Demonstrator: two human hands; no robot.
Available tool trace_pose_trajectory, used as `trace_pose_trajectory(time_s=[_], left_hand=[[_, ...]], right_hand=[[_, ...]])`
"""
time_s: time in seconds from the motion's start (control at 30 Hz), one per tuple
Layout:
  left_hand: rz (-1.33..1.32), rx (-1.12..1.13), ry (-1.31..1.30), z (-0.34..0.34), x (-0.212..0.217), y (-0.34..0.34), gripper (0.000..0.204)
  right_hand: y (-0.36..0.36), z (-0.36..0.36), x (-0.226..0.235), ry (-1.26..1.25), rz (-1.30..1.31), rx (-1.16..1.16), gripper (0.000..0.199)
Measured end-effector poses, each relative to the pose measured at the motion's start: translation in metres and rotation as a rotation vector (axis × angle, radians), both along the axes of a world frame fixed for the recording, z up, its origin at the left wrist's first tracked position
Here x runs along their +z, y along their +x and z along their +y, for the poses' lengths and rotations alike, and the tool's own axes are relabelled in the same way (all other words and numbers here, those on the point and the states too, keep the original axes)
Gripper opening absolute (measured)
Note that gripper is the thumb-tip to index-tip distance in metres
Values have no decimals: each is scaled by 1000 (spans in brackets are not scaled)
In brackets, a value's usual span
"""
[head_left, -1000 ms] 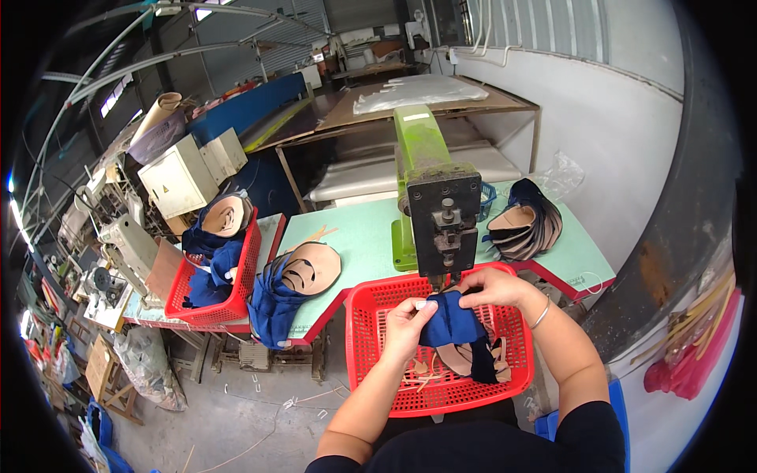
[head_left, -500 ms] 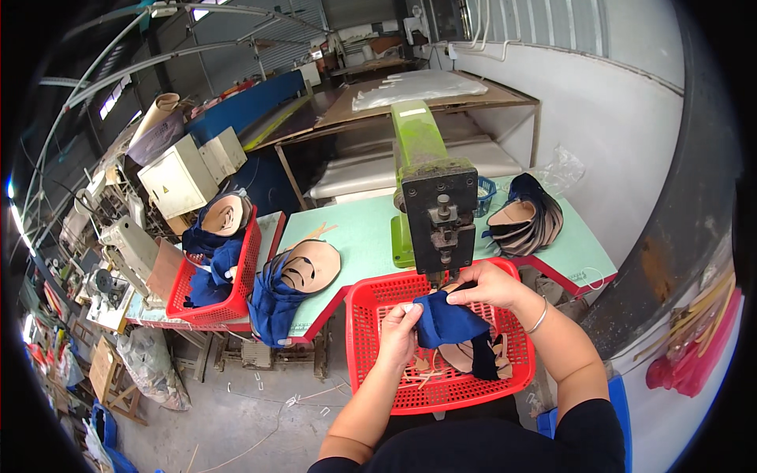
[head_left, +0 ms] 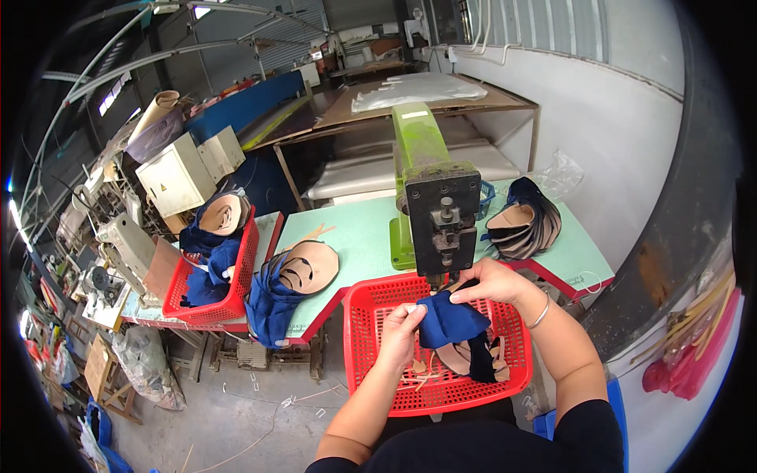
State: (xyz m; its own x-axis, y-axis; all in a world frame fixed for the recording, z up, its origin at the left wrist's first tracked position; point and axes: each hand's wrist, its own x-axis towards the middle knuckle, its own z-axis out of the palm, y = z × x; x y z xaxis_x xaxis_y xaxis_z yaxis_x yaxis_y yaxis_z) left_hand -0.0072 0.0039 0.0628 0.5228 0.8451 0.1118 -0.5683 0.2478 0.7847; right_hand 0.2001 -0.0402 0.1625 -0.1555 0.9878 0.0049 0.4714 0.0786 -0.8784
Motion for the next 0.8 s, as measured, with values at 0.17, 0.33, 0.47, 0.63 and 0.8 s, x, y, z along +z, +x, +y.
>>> trace_pose_trajectory(time_s=[0.17, 0.33, 0.47, 0.63, 0.8], left_hand=[[21, 31, -29, 3, -5, -9, 6], [0, 56, 14, 6, -29, -15, 6], [212, 59, 208, 3, -31, -20, 9], [553, -116, 488, 6, -14, -17, 20], [774, 277, 539, -8, -20, -3, 23]], right_hand=[[-12, 2, -2, 4, -50, -21, 42], [-32, -1, -4, 309, -194, -119, 39], [-32, -12, -15, 423, -474, -175, 34], [-28, -17, -44, 724, -590, -68, 32], [-52, -39, -52, 908, -854, -286, 21]])
